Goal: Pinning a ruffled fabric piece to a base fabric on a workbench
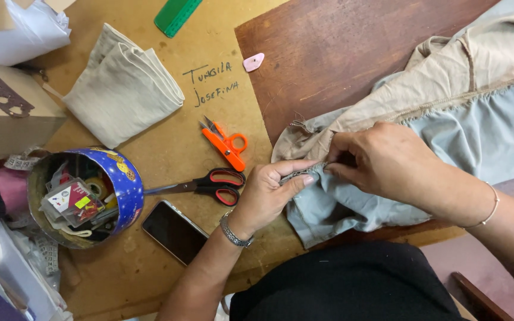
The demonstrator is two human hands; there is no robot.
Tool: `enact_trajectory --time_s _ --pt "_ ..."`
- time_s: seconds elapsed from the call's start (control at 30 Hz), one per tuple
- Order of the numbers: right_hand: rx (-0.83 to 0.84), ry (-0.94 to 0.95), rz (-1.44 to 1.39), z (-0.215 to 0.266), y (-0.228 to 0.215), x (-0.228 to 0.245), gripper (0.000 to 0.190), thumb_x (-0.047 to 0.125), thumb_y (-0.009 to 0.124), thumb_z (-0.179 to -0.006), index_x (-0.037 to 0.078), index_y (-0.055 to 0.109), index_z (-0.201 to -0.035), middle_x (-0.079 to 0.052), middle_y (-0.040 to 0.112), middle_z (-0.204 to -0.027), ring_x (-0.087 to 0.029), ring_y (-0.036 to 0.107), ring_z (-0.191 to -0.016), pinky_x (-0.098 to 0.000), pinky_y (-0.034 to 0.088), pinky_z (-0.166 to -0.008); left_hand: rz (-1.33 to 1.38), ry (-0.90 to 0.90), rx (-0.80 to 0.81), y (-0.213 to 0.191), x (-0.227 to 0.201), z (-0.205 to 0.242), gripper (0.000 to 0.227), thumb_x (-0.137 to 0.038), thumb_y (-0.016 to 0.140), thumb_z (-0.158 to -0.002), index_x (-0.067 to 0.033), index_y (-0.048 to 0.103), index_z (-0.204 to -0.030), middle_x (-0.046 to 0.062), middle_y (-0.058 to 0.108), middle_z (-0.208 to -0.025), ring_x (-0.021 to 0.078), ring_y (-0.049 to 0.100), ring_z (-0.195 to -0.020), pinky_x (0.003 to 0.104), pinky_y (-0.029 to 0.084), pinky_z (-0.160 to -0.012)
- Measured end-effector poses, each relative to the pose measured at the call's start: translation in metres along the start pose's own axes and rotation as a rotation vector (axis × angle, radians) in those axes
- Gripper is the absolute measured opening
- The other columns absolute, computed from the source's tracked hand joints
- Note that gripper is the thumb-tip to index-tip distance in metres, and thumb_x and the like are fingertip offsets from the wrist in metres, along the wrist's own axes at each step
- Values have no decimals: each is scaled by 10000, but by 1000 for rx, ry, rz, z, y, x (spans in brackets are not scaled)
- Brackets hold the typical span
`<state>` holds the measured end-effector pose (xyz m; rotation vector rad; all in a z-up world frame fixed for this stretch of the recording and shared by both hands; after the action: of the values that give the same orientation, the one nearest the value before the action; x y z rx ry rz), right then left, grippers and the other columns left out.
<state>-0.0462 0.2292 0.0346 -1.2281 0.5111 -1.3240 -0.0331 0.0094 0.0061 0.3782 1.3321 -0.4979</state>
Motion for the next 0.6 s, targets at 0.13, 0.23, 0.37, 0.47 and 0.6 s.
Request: enact_trajectory --time_s 0.13,0.23,0.37,0.47,0.6 --pt "36 42 -72 -4 -12 6 351 450 757 -833 301 645 -1130 27 778 -751 -286 745 -725 -452 569 -620 -30 42 22 -2 -6 0 285 -127 683 -962 -53 711 -1236 112 734 -1259 134 685 -1188 260 515 -1094" --pt "40 -8 -26 -6 -9 3 314 434 723 -837 317 670 -1123 19 783 -766 -309 746 -738 -470 575 -628 -152 72 37 -6 -13 0 296 -187 702 -921 -64 726 -1189 98 761 -1198 158 722 -1136 268 542 -1018" --pt "51 -62 39 -9 -5 3 146 452 689 -856 347 745 -942 20 773 -717 -282 751 -708 -437 587 -651 -407 -25 -11 -10 -26 -5 411 -520 707 -850 -180 818 -1052 -65 533 -542 65 291 -432 293 308 -440" --pt "5 -148 57 -10 -2 4 206 502 700 -862 296 712 -854 3 750 -676 -332 730 -674 -448 558 -752 -588 -136 4 -5 -23 -17 515 -664 668 -763 -237 840 -994 37 670 -559 125 579 -499 325 464 -543" --pt "12 -168 75 -5 -8 8 149 422 680 -852 286 669 -794 50 722 -670 -270 710 -670 -426 533 -789 -572 -223 -2 -2 -23 -22 225 -440 708 -872 -298 842 -981 150 464 -588 68 446 -504 332 400 -521"
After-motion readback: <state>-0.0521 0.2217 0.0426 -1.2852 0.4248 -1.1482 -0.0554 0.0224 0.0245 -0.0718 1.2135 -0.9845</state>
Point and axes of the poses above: each hand's wrist, its own z-axis away from the middle knuckle, its own y-axis out of the palm, x = y × z, the point moved 2 cm from there along -z, towards the middle knuckle
